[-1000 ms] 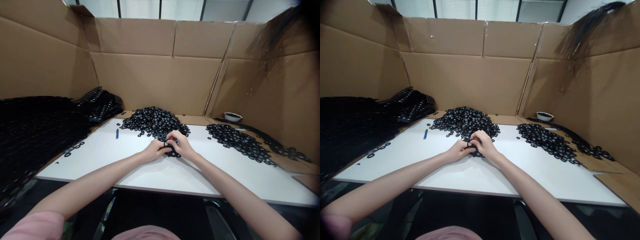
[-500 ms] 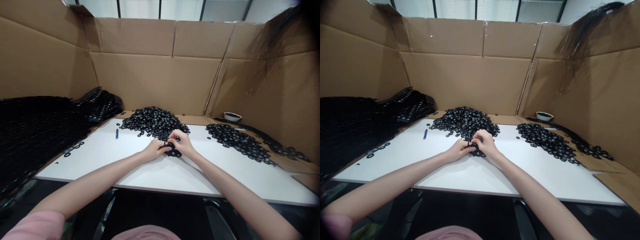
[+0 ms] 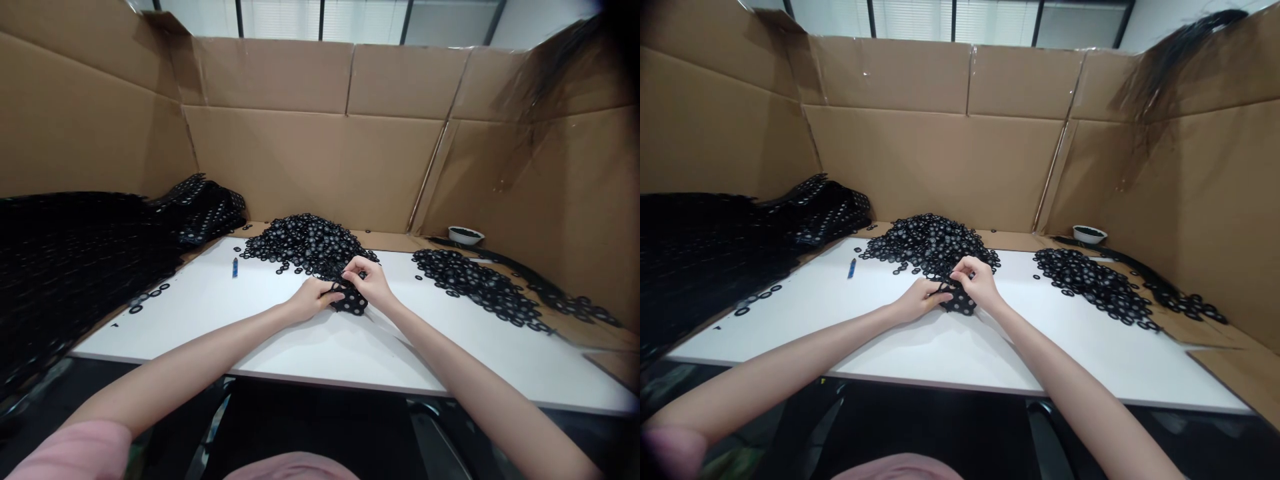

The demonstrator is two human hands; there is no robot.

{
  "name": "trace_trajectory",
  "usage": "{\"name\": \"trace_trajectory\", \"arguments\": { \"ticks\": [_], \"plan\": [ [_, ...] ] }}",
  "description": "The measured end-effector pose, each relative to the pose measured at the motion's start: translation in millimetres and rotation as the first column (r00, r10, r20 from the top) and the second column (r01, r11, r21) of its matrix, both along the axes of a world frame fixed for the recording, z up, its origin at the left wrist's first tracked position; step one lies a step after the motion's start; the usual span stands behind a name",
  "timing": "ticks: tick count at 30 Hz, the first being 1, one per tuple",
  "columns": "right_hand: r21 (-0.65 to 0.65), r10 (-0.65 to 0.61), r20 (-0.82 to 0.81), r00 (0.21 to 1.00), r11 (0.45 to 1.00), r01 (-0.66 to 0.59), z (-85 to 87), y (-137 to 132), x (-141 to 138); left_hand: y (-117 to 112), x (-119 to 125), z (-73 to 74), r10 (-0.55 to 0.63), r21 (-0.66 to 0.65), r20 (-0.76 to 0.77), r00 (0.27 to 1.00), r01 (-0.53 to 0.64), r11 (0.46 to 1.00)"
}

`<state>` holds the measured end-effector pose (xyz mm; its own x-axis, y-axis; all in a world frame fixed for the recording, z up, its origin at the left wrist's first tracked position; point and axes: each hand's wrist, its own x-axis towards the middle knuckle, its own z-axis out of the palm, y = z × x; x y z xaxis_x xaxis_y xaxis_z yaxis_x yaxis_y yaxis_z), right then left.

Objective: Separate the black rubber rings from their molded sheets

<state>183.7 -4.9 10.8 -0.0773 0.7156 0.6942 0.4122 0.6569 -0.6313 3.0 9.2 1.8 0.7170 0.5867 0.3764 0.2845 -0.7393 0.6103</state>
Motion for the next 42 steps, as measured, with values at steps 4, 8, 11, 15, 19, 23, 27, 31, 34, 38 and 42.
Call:
{"name": "trace_trajectory", "arguments": {
  "ticks": [4, 8, 11, 15, 19, 23, 27, 31, 34, 38, 42],
  "plan": [
    [-0.003, -0.007, -0.011, 1.000, 1.000, 0.007, 0.9, 0.3, 0.2, 0.3, 0.2, 0.1, 0.015, -0.006, 0.009, 1.000, -0.015, 1.000],
    [-0.002, -0.017, -0.022, 1.000, 1.000, 0.017, 1.8, 1.0, 1.1, -0.6, 0.4, 1.4, 0.012, -0.033, 0.018, 1.000, -0.011, 0.999],
    [-0.004, -0.022, -0.028, 0.999, 1.000, 0.022, 1.7, 2.0, 1.9, -1.4, 0.4, 2.3, 0.011, -0.044, 0.019, 1.000, -0.010, 0.999],
    [-0.008, -0.029, -0.028, 0.999, 1.000, 0.028, 1.0, 3.5, 2.7, -2.2, 1.0, 2.6, 0.016, -0.068, 0.031, 0.999, -0.014, 0.998],
    [-0.011, -0.035, -0.027, 0.999, 0.999, 0.034, 0.9, 4.0, 3.4, -2.9, 1.5, 3.3, 0.013, -0.121, 0.045, 0.999, -0.008, 0.993],
    [-0.012, -0.040, -0.025, 0.999, 0.999, 0.039, 0.9, 4.1, 3.9, -3.0, 1.3, 3.7, 0.033, -0.064, 0.031, 0.999, -0.031, 0.998],
    [-0.011, -0.047, -0.026, 0.999, 0.999, 0.046, 0.2, 4.8, 4.5, -2.5, 1.3, 3.0, 0.022, -0.095, 0.040, 0.999, -0.018, 0.995],
    [-0.006, -0.053, -0.027, 0.998, 0.999, 0.053, -0.4, 5.9, 4.6, -1.7, 1.6, 3.1, 0.021, -0.071, 0.040, 0.999, -0.018, 0.997],
    [-0.001, -0.058, -0.024, 0.998, 0.998, 0.058, -0.4, 6.6, 4.9, -1.7, 1.8, 3.7, 0.020, -0.084, 0.048, 0.999, -0.016, 0.996],
    [0.013, -0.069, -0.010, 0.998, 0.997, 0.069, 0.5, 6.9, 7.5, -3.4, 2.4, 3.3, 0.017, -0.176, 0.082, 0.996, -0.003, 0.984],
    [0.034, -0.095, 0.006, 0.995, 0.995, 0.095, 1.4, 6.1, 7.3, -4.3, 5.0, 1.8, 0.016, -0.387, 0.176, 0.984, 0.054, 0.920]
  ]
}}
